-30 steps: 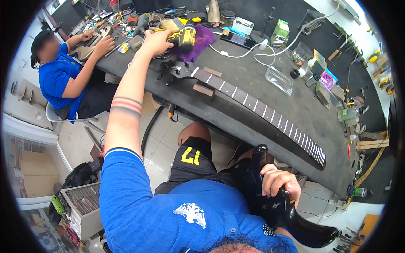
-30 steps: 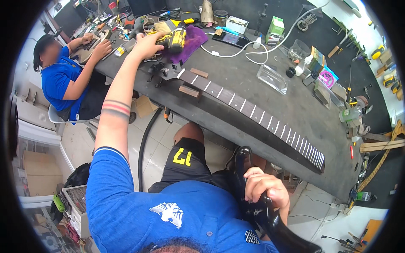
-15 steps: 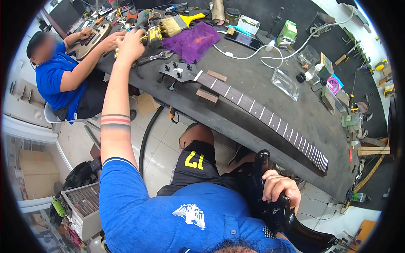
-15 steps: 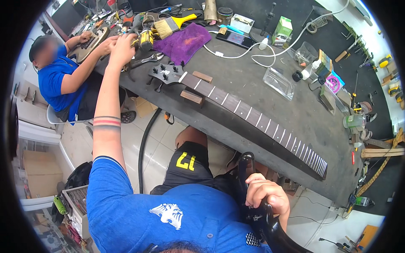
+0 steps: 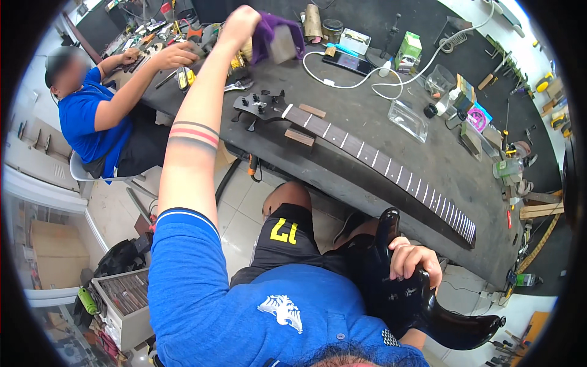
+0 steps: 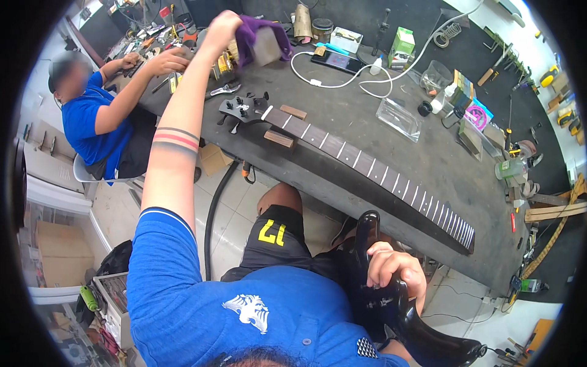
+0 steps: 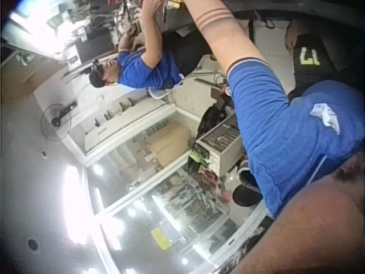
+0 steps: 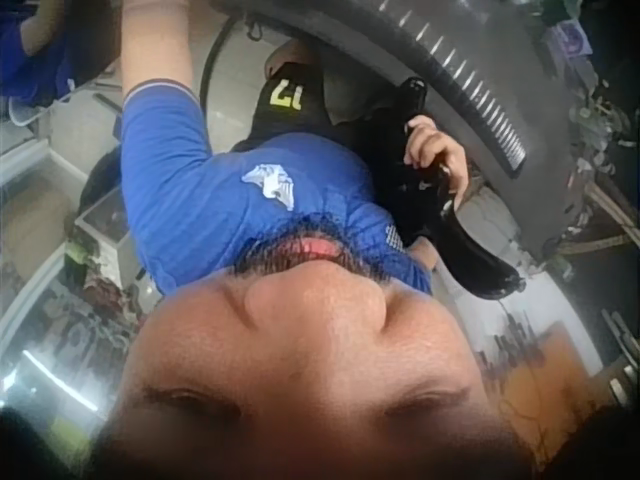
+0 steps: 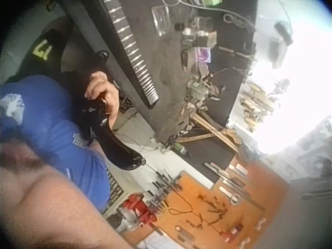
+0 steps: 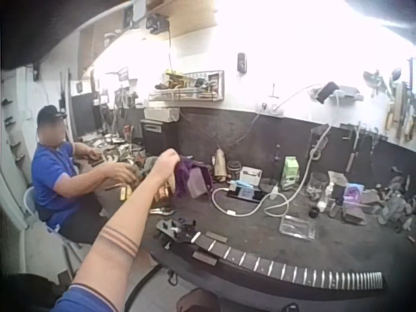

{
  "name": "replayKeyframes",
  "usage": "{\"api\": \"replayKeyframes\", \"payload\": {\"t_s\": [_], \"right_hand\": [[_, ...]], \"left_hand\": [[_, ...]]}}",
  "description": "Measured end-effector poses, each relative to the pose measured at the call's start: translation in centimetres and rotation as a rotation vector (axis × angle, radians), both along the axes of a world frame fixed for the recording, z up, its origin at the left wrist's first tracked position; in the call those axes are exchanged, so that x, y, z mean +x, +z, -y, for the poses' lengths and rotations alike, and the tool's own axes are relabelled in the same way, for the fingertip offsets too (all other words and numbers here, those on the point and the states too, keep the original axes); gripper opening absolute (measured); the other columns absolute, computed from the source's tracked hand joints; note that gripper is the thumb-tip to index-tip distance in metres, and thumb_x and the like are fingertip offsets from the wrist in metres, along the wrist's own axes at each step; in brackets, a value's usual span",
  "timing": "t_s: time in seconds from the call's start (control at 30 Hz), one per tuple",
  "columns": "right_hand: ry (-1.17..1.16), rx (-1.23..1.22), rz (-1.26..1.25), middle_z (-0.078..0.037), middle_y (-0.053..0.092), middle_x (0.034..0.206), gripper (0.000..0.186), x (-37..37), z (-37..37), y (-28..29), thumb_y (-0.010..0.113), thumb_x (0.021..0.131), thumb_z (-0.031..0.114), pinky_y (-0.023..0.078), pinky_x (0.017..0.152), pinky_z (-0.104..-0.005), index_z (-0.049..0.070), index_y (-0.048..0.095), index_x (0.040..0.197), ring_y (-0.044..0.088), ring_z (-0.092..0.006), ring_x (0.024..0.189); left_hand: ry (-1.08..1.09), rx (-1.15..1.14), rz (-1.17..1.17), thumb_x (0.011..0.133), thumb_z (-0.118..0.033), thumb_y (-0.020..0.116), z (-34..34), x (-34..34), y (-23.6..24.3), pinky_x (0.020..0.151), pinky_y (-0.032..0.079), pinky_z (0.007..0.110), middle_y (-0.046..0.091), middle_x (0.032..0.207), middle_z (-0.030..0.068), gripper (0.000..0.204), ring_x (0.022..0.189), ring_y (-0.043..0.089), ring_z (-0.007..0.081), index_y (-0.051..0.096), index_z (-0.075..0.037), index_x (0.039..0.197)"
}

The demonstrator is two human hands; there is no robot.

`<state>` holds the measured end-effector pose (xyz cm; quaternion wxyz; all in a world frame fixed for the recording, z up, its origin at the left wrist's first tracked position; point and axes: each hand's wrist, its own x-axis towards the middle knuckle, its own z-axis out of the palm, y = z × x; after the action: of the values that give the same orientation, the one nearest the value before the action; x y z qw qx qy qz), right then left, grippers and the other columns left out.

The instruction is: The person adjusts hardware on a bass guitar headstock using a wrench, wipes down the fretboard with a cloth, and polishes the body of the guitar before briefly using a drill on it.

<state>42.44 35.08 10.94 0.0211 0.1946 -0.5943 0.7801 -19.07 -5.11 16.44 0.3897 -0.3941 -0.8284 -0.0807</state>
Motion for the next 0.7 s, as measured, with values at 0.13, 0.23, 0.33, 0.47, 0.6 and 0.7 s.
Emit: {"api": "replayKeyframes", "payload": {"t_s": [0.13,0.23,0.33,0.47,0.6,0.7], "right_hand": [[-0.065,-0.011,0.031,-0.009,0.064,0.069,0.050,1.1,-0.7,-0.7,0.047,0.107,0.045,0.042,0.108,-0.0454,0.009,0.066,0.078,0.066,-0.0242,0.067],[-0.077,-0.034,0.025,-0.009,0.063,0.071,0.049,1.6,-0.2,-1.2,0.045,0.108,0.044,0.041,0.109,-0.0456,0.009,0.065,0.079,0.065,-0.0246,0.068],[0.076,-0.061,-0.066,-0.010,0.065,0.073,0.047,0.9,-1.5,-2.0,0.043,0.111,0.040,0.040,0.111,-0.0454,0.010,0.065,0.081,0.066,-0.0244,0.067],[0.018,-0.216,-0.065,-0.006,0.061,0.067,0.047,0.0,-0.2,-3.0,0.049,0.105,0.044,0.040,0.111,-0.0430,0.008,0.065,0.079,0.062,-0.0230,0.065],[0.036,-0.145,0.006,-0.007,0.063,0.071,0.046,0.0,-0.4,-1.7,0.049,0.104,0.045,0.041,0.111,-0.0421,0.009,0.066,0.082,0.065,-0.0233,0.070],[-0.029,-0.113,0.035,-0.007,0.060,0.072,0.048,1.4,0.5,-0.7,0.047,0.106,0.044,0.042,0.109,-0.0416,0.008,0.062,0.077,0.062,-0.0228,0.075]], "left_hand": [[-0.846,1.447,1.026,0.112,-0.032,0.062,-2.6,5.5,2.5,0.099,0.059,0.046,0.076,0.113,0.0126,0.029,0.108,0.073,0.0307,0.070,-0.006,0.123],[-1.189,1.384,1.053,0.114,-0.046,0.062,-2.7,15.7,4.4,0.097,0.062,0.053,0.078,0.107,0.0136,0.037,0.102,0.076,0.0378,0.070,-0.012,0.125],[-1.368,1.305,1.040,0.120,-0.044,0.048,-0.9,23.6,3.2,0.100,0.057,0.048,0.070,0.112,0.0136,0.047,0.098,0.066,0.0265,0.065,-0.004,0.137],[-1.045,1.379,1.104,0.119,-0.041,0.053,-6.7,39.0,-0.7,0.064,0.044,0.031,0.056,0.106,0.0079,0.041,0.071,0.049,0.0158,0.057,-0.009,0.144],[-1.084,0.989,1.480,0.091,0.000,0.083,-10.7,47.1,-9.1,0.093,0.060,0.035,0.076,0.118,0.0141,0.040,0.101,0.075,0.0192,0.064,-0.002,0.126],[-1.047,0.762,1.464,0.088,-0.002,0.091,-15.4,53.1,-8.2,0.099,0.060,0.035,0.080,0.115,0.0086,0.047,0.105,0.078,0.0209,0.074,-0.001,0.132]]}}
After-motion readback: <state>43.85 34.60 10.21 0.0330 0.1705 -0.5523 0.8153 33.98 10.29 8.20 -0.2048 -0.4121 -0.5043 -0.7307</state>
